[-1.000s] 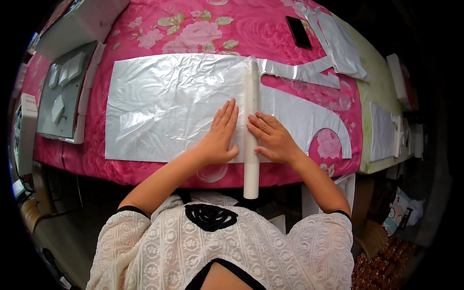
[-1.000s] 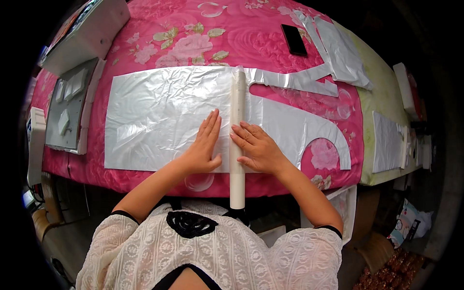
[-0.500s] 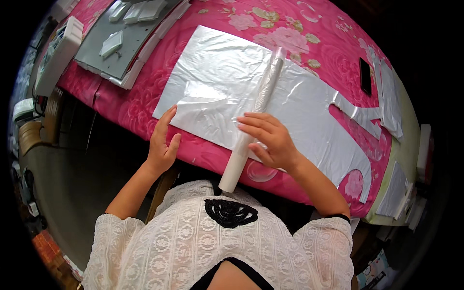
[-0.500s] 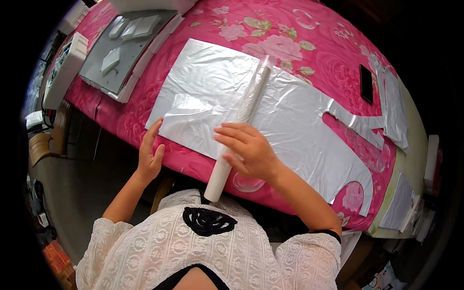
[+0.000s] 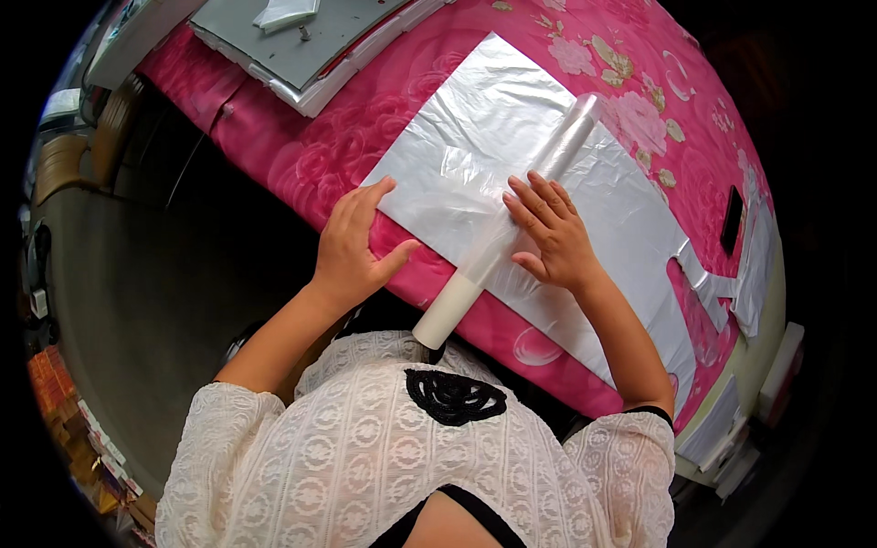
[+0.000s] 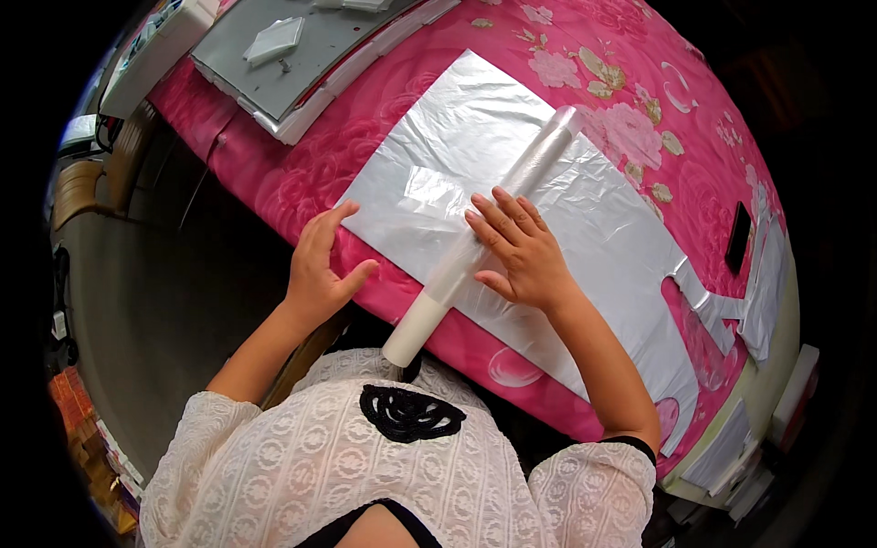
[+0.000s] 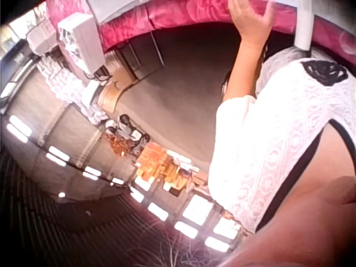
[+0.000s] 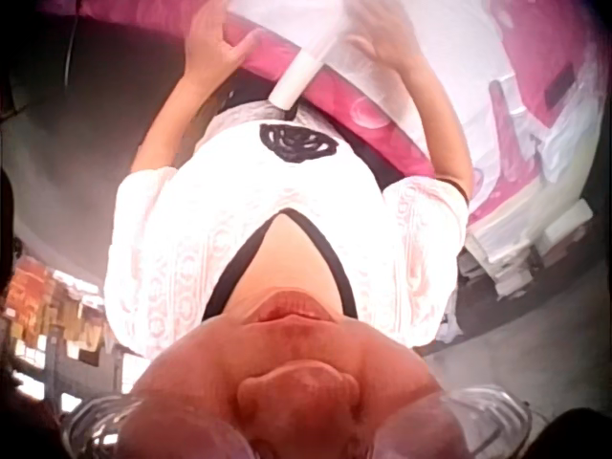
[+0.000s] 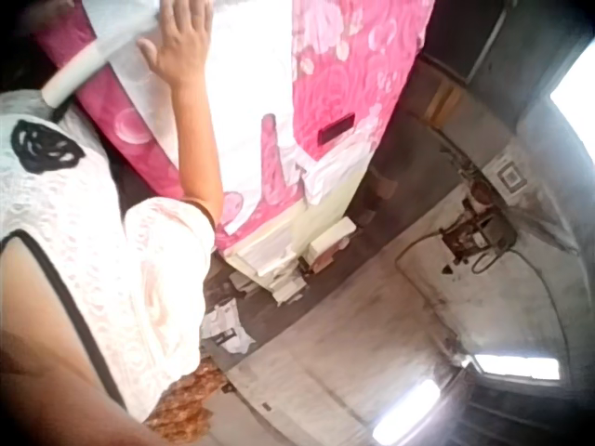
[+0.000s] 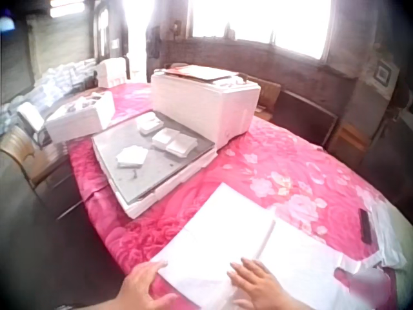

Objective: The person wraps small white rectangular items in clear plastic film on a pink floral tablecloth. They unroll the film, place an item on it, fold the film around the item, and set the wrapped item aside. The process is repeated multiple times.

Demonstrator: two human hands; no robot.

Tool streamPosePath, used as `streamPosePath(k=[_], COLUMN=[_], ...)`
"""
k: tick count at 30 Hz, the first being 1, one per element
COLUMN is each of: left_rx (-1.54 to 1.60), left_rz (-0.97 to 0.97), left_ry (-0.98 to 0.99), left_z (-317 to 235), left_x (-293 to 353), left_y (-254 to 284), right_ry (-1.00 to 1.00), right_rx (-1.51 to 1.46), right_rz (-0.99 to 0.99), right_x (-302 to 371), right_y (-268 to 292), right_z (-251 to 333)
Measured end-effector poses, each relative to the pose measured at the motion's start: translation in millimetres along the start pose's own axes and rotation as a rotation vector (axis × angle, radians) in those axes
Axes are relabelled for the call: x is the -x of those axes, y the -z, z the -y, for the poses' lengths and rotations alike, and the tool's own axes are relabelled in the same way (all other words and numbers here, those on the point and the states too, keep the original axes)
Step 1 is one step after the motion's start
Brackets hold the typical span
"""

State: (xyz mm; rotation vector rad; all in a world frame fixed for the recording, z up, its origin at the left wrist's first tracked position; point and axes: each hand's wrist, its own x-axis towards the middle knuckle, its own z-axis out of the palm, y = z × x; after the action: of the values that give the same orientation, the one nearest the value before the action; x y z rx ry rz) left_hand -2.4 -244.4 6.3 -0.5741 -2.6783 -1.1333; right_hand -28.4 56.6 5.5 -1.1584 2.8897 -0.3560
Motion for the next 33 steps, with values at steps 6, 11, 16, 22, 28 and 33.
streamPosePath(k=[6,11,16,22,28,33], left_rx=[-0.045,0.525,0.381,0.389,0.282,-0.125], left_rz=[0.078,0.147,0.242,0.095,0.054,0.129], left_ry=[0.052,0.469,0.561,0.549,0.290,0.141], left_z=[-11,0,11,13,-2,-11], left_x=[-36,-23,12,38,27,16], left_y=[-38,-41,-4,17,20,14], right_ry=[-0.025,-0.045,-0.060,0.023,0.008,0.007], right_rx=[-0.038,-0.066,-0.060,-0.031,-0.148,-0.061], right_rz=[-0.119,-0.147,-0.151,-0.091,-0.201,-0.141], right_x=[32,44,30,-60,-95,-125], right_y=[-10,-9,-11,-10,-4,-19], right_z=[-4,-2,3,22,18,17])
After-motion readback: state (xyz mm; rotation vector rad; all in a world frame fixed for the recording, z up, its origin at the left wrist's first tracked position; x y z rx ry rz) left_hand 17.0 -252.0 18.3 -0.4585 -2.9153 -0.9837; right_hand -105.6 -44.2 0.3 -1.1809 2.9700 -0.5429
